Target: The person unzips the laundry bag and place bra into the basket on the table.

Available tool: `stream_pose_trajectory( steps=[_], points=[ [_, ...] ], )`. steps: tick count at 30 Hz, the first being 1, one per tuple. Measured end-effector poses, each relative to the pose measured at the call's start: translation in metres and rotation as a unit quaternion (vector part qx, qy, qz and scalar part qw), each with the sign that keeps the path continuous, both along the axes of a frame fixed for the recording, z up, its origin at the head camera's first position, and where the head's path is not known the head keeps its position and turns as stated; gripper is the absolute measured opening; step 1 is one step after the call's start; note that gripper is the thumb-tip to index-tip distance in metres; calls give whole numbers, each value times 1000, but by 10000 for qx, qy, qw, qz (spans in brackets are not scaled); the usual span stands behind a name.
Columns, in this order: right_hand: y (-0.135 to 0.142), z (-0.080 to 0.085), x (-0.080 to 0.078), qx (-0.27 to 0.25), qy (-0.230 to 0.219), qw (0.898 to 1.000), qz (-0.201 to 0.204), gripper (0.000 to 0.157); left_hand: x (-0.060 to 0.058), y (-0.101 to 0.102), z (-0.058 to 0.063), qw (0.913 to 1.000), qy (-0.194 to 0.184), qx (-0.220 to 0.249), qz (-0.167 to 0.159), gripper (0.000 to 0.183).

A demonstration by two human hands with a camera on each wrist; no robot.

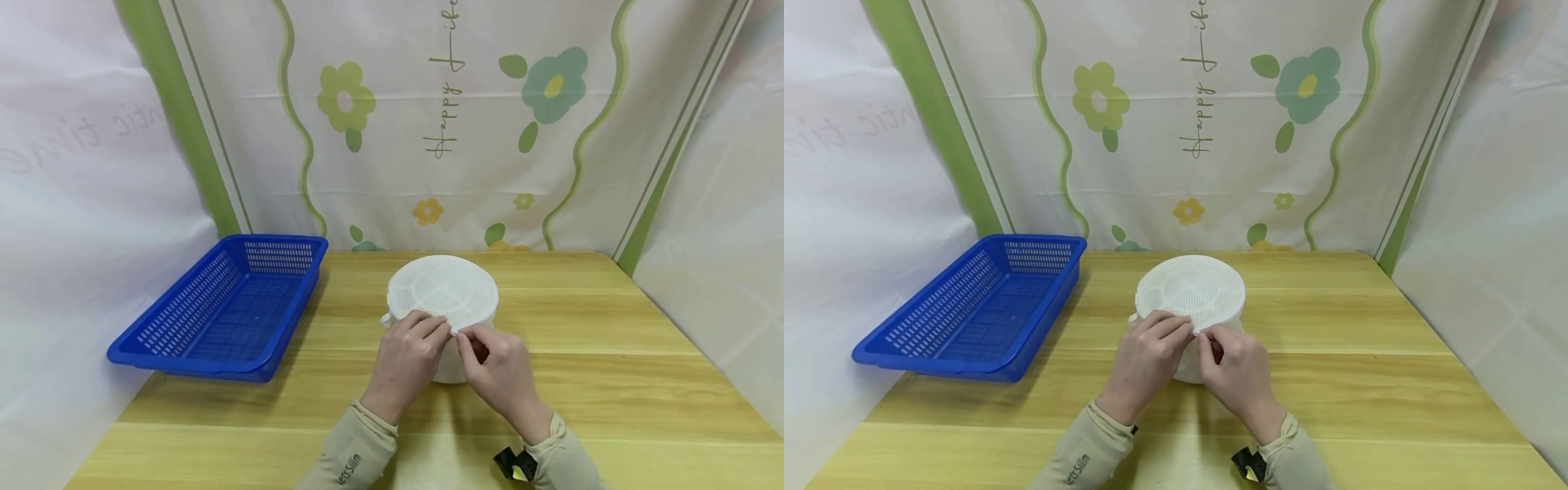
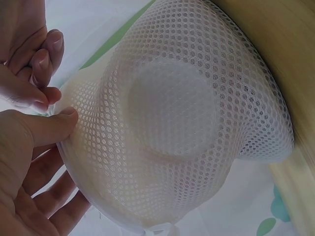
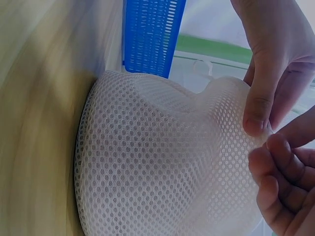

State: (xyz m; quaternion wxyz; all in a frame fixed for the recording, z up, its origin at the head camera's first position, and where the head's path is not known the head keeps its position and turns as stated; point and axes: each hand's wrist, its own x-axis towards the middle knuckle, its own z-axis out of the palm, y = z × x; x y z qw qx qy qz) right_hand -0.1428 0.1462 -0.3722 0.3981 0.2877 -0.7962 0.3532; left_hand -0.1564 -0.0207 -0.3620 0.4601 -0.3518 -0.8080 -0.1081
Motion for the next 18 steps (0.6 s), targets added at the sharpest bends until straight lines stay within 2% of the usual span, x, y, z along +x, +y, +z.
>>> stream_pose_trajectory(
  steps=[10, 18],
  points=[
    [0, 0, 0, -7, 58, 9992, -407, 12, 0, 0, 0, 9998, 169, -91, 87, 4],
    [3, 0, -1, -229, 107, 9976, -649, 15, 0, -1, 0, 9996, 223, -88, 127, 5]
  ],
)
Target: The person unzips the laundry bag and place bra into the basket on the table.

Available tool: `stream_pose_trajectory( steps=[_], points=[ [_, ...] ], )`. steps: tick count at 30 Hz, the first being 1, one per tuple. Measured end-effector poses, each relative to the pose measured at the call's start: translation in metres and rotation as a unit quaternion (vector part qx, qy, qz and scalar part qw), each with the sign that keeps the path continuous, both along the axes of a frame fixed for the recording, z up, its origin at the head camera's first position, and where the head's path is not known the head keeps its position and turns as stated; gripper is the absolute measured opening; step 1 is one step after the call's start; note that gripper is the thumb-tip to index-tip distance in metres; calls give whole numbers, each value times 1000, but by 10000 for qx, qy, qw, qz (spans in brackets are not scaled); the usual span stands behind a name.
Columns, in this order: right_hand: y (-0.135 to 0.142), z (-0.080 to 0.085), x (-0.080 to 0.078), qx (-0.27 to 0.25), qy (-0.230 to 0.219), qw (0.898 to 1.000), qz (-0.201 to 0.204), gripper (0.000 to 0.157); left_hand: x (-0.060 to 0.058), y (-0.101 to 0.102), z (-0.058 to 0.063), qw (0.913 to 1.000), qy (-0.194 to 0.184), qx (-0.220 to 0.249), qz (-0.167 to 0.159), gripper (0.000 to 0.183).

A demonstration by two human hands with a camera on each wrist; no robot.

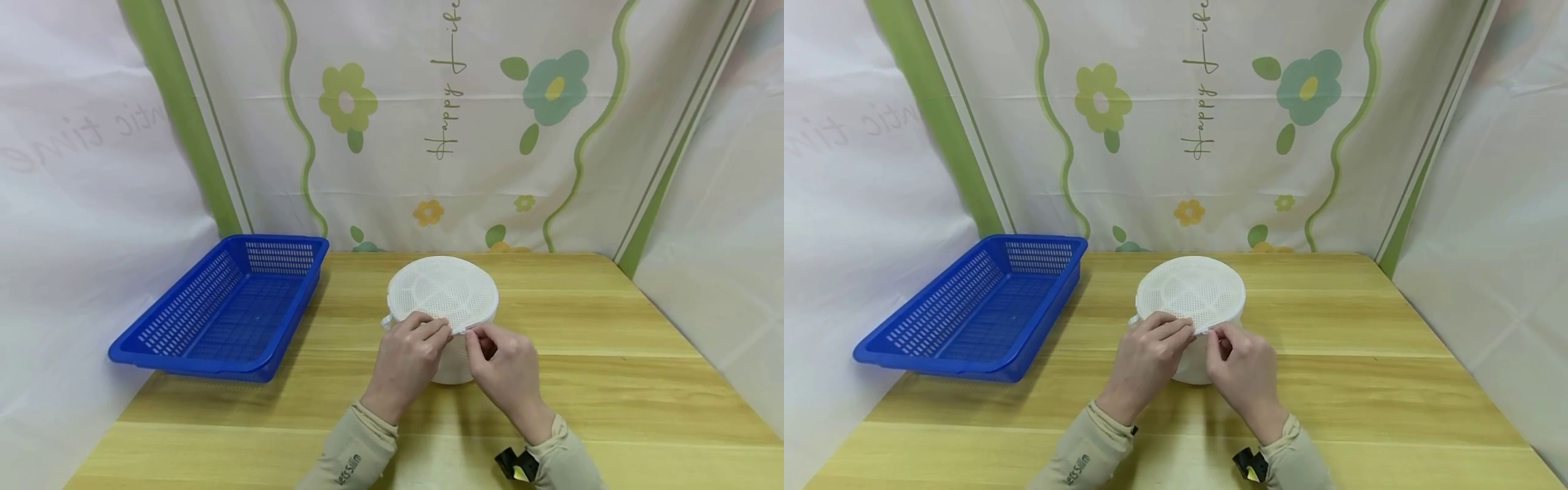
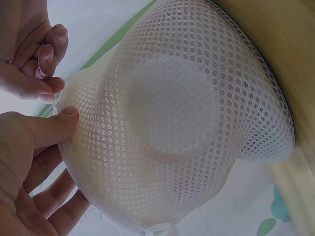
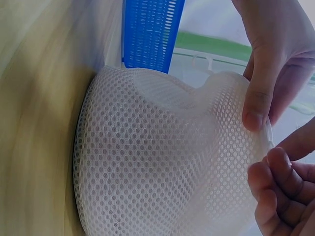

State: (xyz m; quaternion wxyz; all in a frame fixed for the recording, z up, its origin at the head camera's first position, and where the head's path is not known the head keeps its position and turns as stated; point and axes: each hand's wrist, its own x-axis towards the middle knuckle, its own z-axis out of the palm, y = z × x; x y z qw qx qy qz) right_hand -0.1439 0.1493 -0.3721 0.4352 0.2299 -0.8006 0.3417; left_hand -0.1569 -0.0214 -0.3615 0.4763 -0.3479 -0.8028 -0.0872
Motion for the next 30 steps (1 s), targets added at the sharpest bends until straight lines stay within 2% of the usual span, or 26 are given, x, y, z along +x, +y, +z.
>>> stream_pose_trajectory(
  steps=[22, 30],
  points=[
    [0, 0, 2, -90, -30, 9998, -170, 16, 1, 1, 0, 10000, 28, 14, -17, 5],
    [-1, -1, 1, -135, -24, 9998, -156, 15, 2, 1, 0, 9997, -190, 82, -102, 4]
  ],
)
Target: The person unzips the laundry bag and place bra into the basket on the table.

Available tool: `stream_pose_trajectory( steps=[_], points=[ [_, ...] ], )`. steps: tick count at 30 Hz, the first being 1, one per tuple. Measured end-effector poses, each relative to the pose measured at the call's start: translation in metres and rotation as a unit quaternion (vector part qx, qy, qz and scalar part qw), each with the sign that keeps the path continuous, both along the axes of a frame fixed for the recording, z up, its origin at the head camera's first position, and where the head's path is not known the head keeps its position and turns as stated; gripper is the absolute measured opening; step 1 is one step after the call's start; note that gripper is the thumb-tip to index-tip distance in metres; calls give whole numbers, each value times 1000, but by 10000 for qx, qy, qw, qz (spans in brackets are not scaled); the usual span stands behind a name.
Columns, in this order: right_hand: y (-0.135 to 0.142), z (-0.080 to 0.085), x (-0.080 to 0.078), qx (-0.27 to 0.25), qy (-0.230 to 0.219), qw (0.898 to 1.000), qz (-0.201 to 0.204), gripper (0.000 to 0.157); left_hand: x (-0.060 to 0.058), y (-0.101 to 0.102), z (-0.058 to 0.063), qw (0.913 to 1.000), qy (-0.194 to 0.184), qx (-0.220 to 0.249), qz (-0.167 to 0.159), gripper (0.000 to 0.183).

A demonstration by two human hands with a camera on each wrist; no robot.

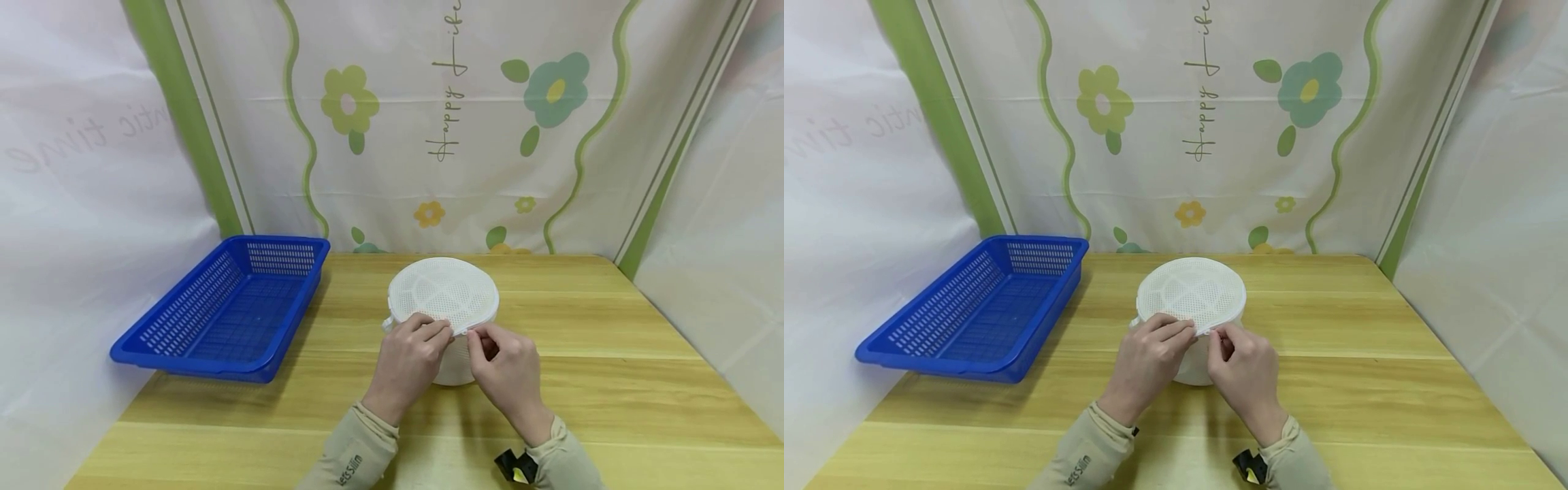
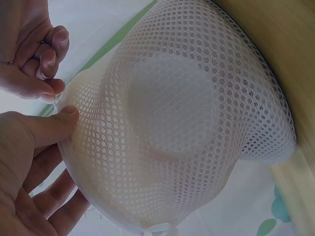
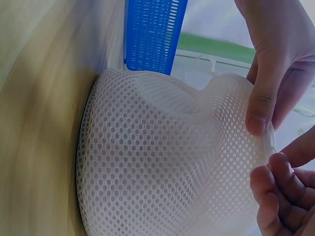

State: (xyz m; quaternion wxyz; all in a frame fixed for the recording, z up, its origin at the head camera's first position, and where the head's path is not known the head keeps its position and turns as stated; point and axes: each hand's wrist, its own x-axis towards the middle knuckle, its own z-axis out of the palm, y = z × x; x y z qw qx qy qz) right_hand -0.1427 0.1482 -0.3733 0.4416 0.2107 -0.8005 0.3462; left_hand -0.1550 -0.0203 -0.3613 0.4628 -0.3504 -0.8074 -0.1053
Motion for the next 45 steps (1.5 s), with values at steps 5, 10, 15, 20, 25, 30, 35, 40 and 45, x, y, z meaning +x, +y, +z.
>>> stream_pose_trajectory(
  steps=[5, 10, 15, 20, 25, 30, 35, 40, 45],
  points=[
    [0, -1, 0, -41, -15, 10000, 12, 14, 0, 0, 0, 10000, -8, -17, 4, 6],
    [-1, -2, 0, -78, 4, 10000, -9, 14, 0, 0, -1, 9998, 125, -94, 81, 5],
    [-1, -2, 1, -39, 74, 10000, -46, 14, 1, 0, 0, 9999, 106, -100, 65, 5],
    [0, -1, 1, -10, 106, 9998, -144, 13, 1, 0, -1, 9999, 60, -82, 74, 6],
    [2, -3, -1, -11, 45, 10000, -39, 14, 0, 0, -2, 9999, 11, -87, 98, 3],
    [3, -3, -3, 53, 10, 9990, 447, 15, -1, 1, -2, 9999, -137, -79, -6, 6],
    [1, -3, -2, 200, -22, 9957, 901, 12, -2, 2, -2, 9998, -176, -75, -85, 7],
    [0, -1, 0, 229, -15, 9973, 698, 11, -1, 2, 0, 9999, -90, -94, -34, 8],
    [1, -2, 0, 239, -25, 9986, 473, 12, 0, 1, 0, 9999, -61, -112, 26, 8]
  ],
)
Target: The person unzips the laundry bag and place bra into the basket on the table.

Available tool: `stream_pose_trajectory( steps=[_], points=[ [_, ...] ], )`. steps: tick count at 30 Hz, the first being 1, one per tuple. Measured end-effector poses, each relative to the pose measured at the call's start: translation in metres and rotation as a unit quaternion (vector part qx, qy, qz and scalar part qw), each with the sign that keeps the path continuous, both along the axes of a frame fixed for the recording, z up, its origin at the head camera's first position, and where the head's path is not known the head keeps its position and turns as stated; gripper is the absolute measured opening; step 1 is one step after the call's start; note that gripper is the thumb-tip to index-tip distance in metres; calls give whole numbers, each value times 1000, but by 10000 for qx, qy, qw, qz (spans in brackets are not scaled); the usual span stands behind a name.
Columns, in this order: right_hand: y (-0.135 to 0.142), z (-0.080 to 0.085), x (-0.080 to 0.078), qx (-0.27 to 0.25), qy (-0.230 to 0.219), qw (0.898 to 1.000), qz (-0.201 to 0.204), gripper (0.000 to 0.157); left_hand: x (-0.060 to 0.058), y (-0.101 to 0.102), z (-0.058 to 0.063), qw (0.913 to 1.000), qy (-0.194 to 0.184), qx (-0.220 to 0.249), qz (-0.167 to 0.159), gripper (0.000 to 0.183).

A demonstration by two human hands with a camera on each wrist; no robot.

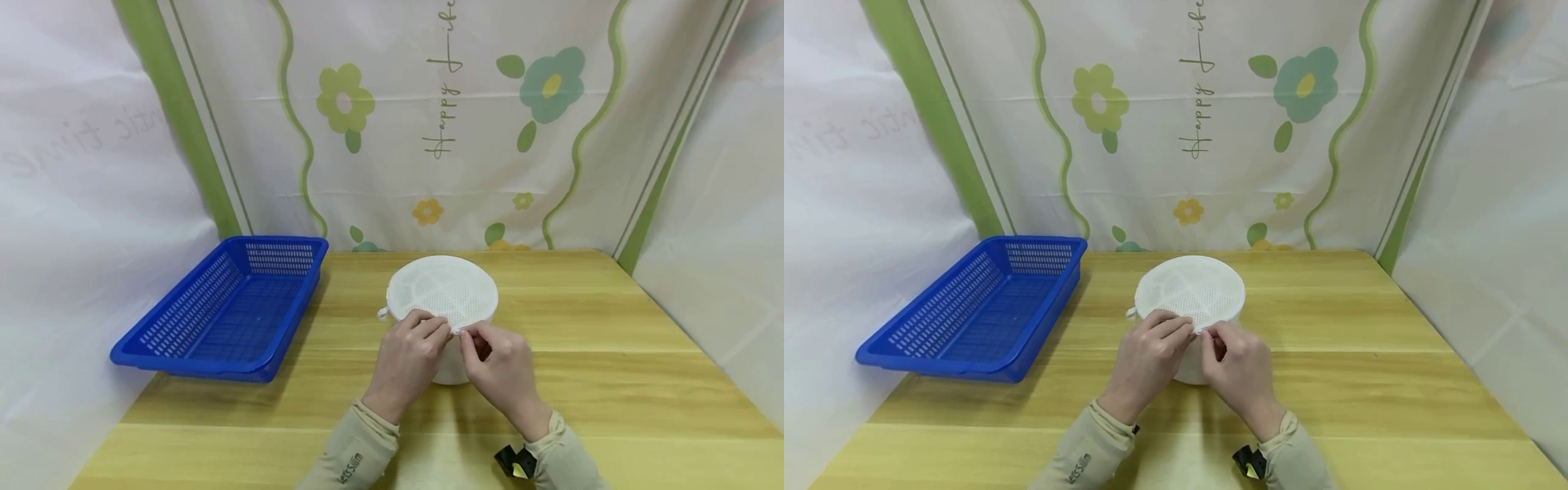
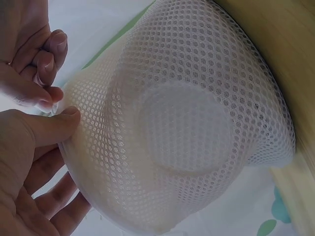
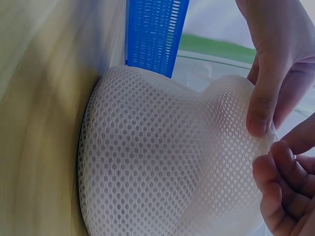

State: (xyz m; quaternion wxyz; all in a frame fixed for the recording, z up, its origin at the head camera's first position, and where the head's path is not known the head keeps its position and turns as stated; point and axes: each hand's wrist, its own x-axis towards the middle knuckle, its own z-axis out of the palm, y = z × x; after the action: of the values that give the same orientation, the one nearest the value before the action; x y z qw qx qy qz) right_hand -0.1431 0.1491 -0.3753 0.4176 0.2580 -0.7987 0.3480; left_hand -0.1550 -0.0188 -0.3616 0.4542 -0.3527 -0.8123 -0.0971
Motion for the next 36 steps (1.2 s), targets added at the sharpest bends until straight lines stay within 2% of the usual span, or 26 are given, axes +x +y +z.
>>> stream_pose_trajectory(
  steps=[9, 20, 36],
  points=[
    [1, 2, 0, -138, 43, 9993, -347, 12, 0, 0, 1, 10000, 62, 38, -5, 8],
    [0, 4, 1, -221, 122, 9985, -492, 11, 1, 1, 1, 9999, 130, 36, 46, 8],
    [3, 2, -2, -363, 100, 9967, -720, 10, 1, 1, 1, 9999, 43, 33, 84, 8]
  ],
)
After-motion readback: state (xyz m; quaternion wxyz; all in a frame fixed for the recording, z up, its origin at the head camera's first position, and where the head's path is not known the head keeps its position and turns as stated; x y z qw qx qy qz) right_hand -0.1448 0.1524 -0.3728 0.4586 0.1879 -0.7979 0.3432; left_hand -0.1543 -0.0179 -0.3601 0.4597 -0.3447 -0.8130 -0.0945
